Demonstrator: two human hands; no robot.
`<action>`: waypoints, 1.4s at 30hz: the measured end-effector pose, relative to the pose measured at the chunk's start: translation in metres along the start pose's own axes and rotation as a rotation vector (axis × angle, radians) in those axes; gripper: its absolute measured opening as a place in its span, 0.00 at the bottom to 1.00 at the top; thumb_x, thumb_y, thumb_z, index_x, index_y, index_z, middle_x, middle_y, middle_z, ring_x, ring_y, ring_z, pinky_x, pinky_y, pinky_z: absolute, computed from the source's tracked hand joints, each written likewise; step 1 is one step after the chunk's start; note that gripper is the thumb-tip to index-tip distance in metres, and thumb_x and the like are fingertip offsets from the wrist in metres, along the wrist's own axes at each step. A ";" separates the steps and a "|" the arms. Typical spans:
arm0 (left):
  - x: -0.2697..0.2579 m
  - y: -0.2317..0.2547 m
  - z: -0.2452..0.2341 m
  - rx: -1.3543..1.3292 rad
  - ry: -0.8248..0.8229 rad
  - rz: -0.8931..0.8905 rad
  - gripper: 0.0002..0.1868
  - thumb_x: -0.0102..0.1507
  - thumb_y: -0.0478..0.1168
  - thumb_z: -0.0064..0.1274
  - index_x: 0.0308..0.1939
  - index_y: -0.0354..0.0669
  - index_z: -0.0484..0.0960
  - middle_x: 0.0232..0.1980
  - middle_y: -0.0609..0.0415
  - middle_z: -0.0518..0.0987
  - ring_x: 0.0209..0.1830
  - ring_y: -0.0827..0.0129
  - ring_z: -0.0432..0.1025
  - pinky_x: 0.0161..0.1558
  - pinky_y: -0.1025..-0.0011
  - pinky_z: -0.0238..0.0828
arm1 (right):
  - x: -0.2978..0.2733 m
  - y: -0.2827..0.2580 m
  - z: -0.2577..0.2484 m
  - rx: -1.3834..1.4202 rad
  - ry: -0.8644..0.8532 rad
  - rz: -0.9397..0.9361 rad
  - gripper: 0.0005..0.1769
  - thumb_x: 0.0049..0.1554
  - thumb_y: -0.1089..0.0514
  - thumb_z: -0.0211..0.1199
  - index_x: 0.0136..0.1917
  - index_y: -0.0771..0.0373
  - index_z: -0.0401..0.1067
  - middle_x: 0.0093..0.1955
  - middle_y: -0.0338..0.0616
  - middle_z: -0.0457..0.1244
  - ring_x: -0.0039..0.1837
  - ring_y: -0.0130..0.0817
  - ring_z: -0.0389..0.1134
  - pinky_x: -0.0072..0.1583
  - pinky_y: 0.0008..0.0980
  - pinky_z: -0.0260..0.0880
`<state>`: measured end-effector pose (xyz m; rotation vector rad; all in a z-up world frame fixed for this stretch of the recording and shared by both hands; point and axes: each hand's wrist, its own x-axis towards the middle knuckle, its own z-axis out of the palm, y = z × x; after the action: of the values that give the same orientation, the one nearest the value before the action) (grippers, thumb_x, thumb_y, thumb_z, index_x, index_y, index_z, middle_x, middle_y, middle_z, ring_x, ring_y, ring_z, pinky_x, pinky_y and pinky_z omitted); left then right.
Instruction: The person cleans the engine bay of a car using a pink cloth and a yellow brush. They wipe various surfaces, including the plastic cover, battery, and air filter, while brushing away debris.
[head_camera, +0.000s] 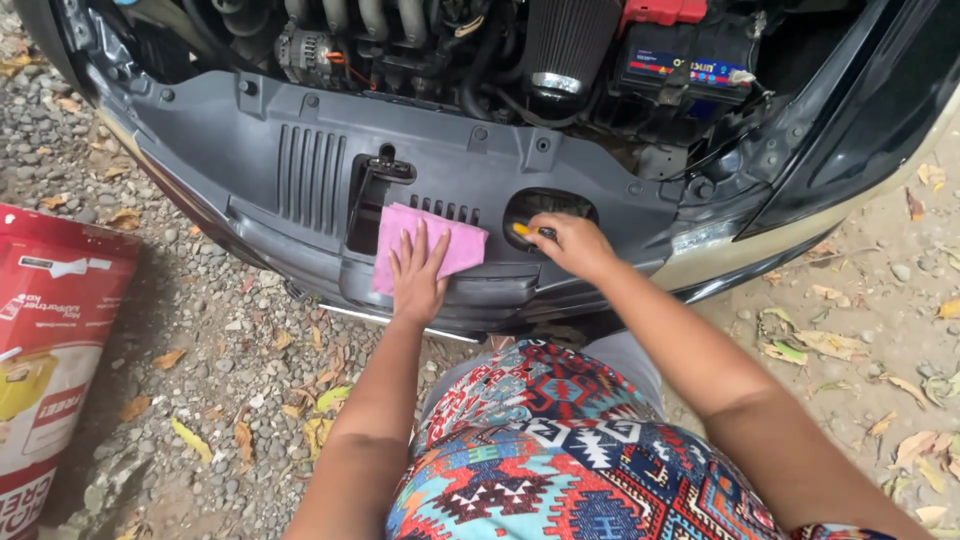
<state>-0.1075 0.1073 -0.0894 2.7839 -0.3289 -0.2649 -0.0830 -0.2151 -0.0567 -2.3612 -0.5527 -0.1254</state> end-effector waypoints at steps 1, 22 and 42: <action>0.000 0.001 0.001 0.001 -0.015 -0.010 0.42 0.67 0.48 0.48 0.82 0.81 0.46 0.87 0.58 0.33 0.86 0.48 0.27 0.79 0.38 0.29 | -0.003 0.002 0.004 -0.010 0.128 0.058 0.10 0.61 0.48 0.67 0.54 0.51 0.78 0.53 0.40 0.72 0.58 0.42 0.73 0.60 0.39 0.73; 0.001 0.007 0.002 0.088 -0.052 -0.025 0.43 0.67 0.53 0.45 0.82 0.81 0.40 0.87 0.55 0.29 0.85 0.47 0.23 0.79 0.38 0.24 | -0.066 -0.027 -0.053 -0.203 0.037 0.012 0.11 0.62 0.47 0.63 0.50 0.53 0.77 0.48 0.43 0.72 0.54 0.42 0.74 0.56 0.39 0.74; 0.009 0.016 0.012 0.079 0.014 -0.171 0.40 0.68 0.52 0.43 0.82 0.82 0.43 0.87 0.55 0.34 0.86 0.46 0.27 0.79 0.37 0.31 | -0.129 -0.068 -0.034 0.227 0.195 0.099 0.09 0.57 0.56 0.69 0.51 0.60 0.80 0.50 0.51 0.73 0.55 0.51 0.74 0.59 0.45 0.73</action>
<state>-0.1044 0.0865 -0.0961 2.8946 -0.0995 -0.2787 -0.2262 -0.2373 -0.0198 -2.1225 -0.3360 -0.2319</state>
